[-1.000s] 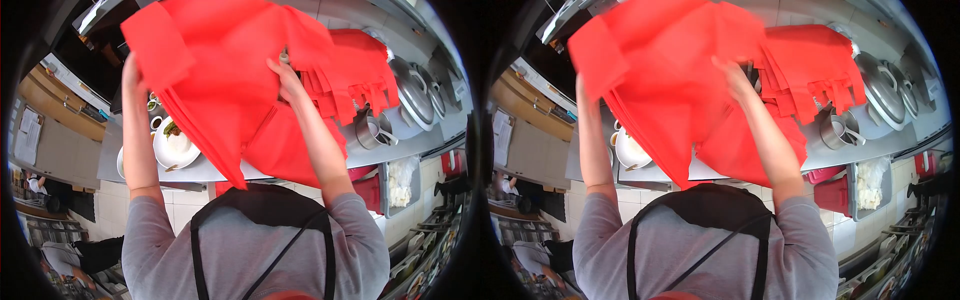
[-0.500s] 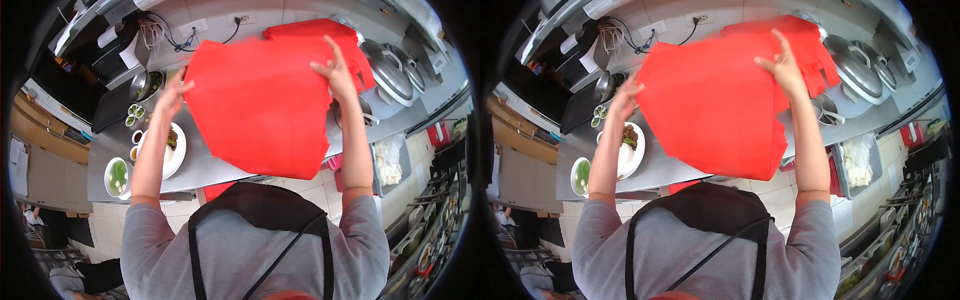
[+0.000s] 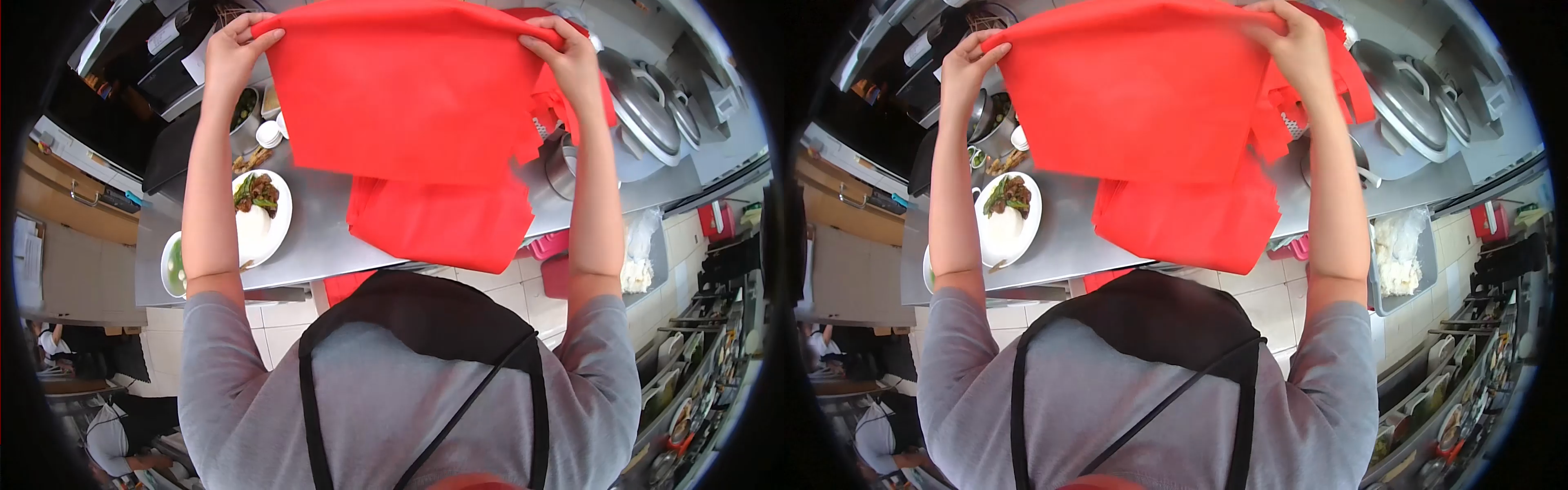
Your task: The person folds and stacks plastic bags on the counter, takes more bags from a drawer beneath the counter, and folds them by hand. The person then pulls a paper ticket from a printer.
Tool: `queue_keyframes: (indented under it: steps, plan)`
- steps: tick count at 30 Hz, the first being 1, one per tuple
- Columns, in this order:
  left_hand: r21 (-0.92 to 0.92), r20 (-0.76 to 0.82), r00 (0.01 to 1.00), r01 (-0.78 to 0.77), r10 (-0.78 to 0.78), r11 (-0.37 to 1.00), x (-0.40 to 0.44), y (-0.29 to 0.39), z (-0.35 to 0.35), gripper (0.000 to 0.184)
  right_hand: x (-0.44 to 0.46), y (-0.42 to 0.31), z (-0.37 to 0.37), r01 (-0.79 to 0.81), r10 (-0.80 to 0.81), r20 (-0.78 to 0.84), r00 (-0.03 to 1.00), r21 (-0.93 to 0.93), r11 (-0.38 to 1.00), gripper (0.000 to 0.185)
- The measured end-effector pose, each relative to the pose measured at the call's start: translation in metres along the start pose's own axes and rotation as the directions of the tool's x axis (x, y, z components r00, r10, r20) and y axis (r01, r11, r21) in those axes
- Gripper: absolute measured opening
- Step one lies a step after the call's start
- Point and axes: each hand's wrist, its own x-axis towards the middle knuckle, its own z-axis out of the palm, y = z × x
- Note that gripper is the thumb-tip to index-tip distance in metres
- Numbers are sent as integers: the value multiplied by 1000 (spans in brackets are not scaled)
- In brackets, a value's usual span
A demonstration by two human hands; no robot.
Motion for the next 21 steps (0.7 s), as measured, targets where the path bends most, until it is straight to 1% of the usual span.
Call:
queue_keyframes:
  steps: [1,2,3,4,5,6,7,8,9,10,11,12,13,14,16,17,18,19,20,21]
  plan:
    - [116,-122,991,-49,63,992,-12,15,4,21,-7,-20,8,90,-110,-104,989,-177,980,17]
    - [121,-125,990,-51,66,991,-22,19,0,21,-13,-32,3,94,-113,-105,988,-173,980,17]
    - [31,-238,958,-157,160,987,-35,20,-4,20,-24,-43,0,154,-170,-111,979,-137,978,26]
    - [-43,-359,903,-270,237,962,-52,22,-8,20,-38,-53,-1,216,-227,-116,967,-99,971,36]
    - [-86,-367,920,-181,138,980,-77,18,-8,19,-56,-63,1,134,-137,-137,981,-30,990,26]
    - [-130,-371,928,-94,40,987,-105,8,-4,19,-76,-62,1,162,-164,-47,985,-45,986,28]
    - [-111,-323,938,-173,129,979,-129,-2,3,20,-98,-53,2,190,-187,43,981,-59,980,31]
    - [-236,-198,980,-40,-8,971,-159,-9,8,24,-121,-45,8,62,-61,107,992,-6,998,29]
    - [-363,-113,976,133,-185,922,-189,-18,19,30,-144,-33,17,-72,64,179,982,36,997,28]
    - [-453,-26,972,198,-235,869,-219,-46,28,39,-166,-17,28,-216,189,250,950,89,972,27]
    - [-553,55,927,338,-372,761,-247,-60,41,42,-188,0,39,-361,303,328,895,129,924,26]
    - [-633,145,863,457,-484,625,-269,-71,57,45,-212,19,49,-459,377,385,842,147,876,24]
    - [-622,220,780,575,-586,532,-288,-84,74,47,-230,37,57,-550,440,440,783,159,820,22]
    - [-599,293,680,679,-672,425,-302,-93,89,51,-240,50,62,-553,436,454,777,163,817,22]
    - [-429,382,500,841,-777,331,-302,-108,105,55,-255,67,65,-594,495,558,666,-5,805,21]
    - [-431,377,494,842,-783,324,-295,-116,108,55,-250,74,61,-612,527,621,581,-94,785,18]
    - [-422,355,483,847,-800,324,-282,-127,110,56,-241,78,58,-611,523,627,577,-94,786,18]
    - [-412,332,473,851,-816,325,-269,-140,111,57,-229,79,54,-420,465,615,637,-230,878,18]
    - [-436,319,493,835,-810,337,-256,-159,112,57,-216,79,54,-206,395,613,684,-358,911,17]
    - [-458,306,513,818,-802,349,-243,-176,112,56,-199,75,61,-182,380,518,766,-392,902,18]
